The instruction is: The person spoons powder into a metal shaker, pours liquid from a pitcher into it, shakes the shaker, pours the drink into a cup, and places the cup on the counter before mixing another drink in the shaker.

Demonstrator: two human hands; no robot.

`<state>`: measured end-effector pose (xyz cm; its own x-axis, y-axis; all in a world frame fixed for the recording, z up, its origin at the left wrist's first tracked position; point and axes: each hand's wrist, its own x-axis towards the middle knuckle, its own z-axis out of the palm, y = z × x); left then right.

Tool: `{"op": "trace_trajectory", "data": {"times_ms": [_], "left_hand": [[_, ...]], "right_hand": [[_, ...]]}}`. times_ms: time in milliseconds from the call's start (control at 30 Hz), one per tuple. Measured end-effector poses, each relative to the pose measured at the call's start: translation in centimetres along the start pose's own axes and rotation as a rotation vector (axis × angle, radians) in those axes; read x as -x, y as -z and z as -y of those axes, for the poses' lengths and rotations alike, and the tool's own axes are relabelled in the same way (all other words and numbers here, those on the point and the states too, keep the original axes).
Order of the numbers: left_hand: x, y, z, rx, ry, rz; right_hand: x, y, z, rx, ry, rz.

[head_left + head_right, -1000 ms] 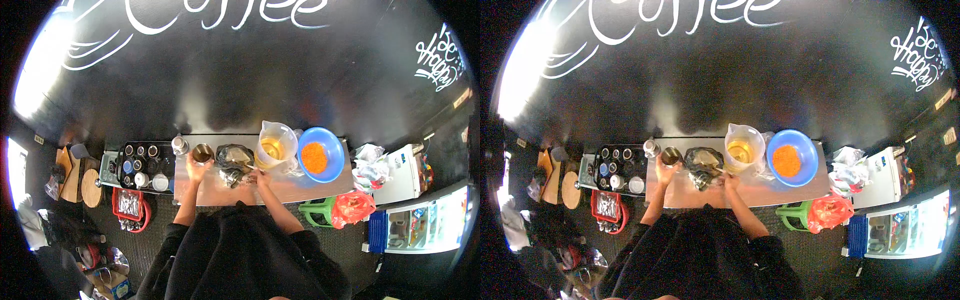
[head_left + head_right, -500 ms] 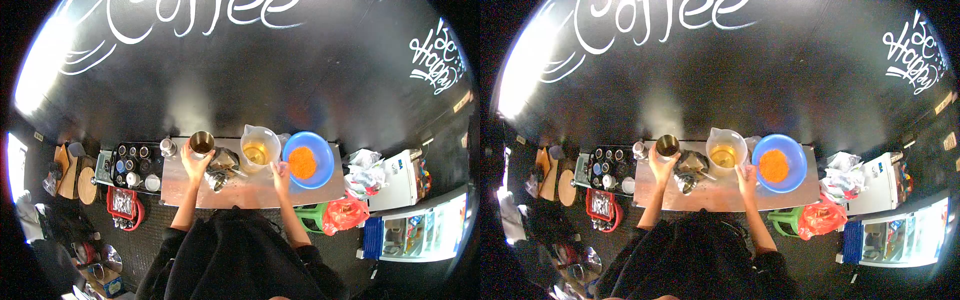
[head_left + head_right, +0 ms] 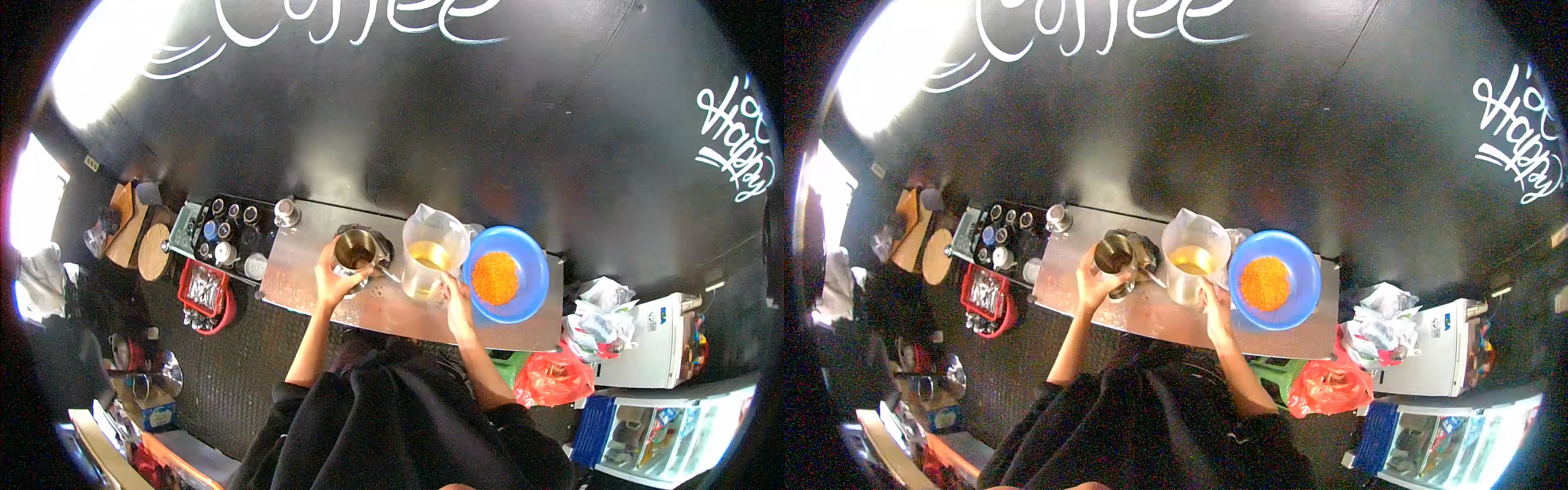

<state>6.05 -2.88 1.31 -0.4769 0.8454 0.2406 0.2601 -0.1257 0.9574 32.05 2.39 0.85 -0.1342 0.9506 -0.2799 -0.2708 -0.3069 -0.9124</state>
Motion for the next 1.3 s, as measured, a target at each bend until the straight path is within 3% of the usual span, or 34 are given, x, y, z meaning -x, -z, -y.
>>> {"op": "trace_trajectory", "data": {"times_ms": [233,400,567,733,1033,1300], "left_hand": [[1.8,-1.7,-1.9,-0.225,-0.245,0.002],[2.0,-3.1,-3.1,-0.211,-0.206,0.091],[0.6,-4.2,-5.1,-0.171,-0.338,0.163],[0.1,-5.4,-6.3,-0.107,-0.391,0.257],[-1.1,-6.6,-8.9,-0.065,-0.429,0.452],[-2.6,-7.1,-10.0,-0.004,-0.474,0.639]], "right_hand": [[4.3,4.6,8.5,0.215,0.001,0.144],[6.8,6.0,15.6,0.377,-0.009,0.256],[8.5,6.1,20.0,0.608,0.006,0.220],[9.7,4.9,23.2,0.670,0.046,0.120],[9.8,2.8,27.5,1.099,0.245,0.181],[8.9,2.2,29.1,1.090,0.225,0.267]]}}
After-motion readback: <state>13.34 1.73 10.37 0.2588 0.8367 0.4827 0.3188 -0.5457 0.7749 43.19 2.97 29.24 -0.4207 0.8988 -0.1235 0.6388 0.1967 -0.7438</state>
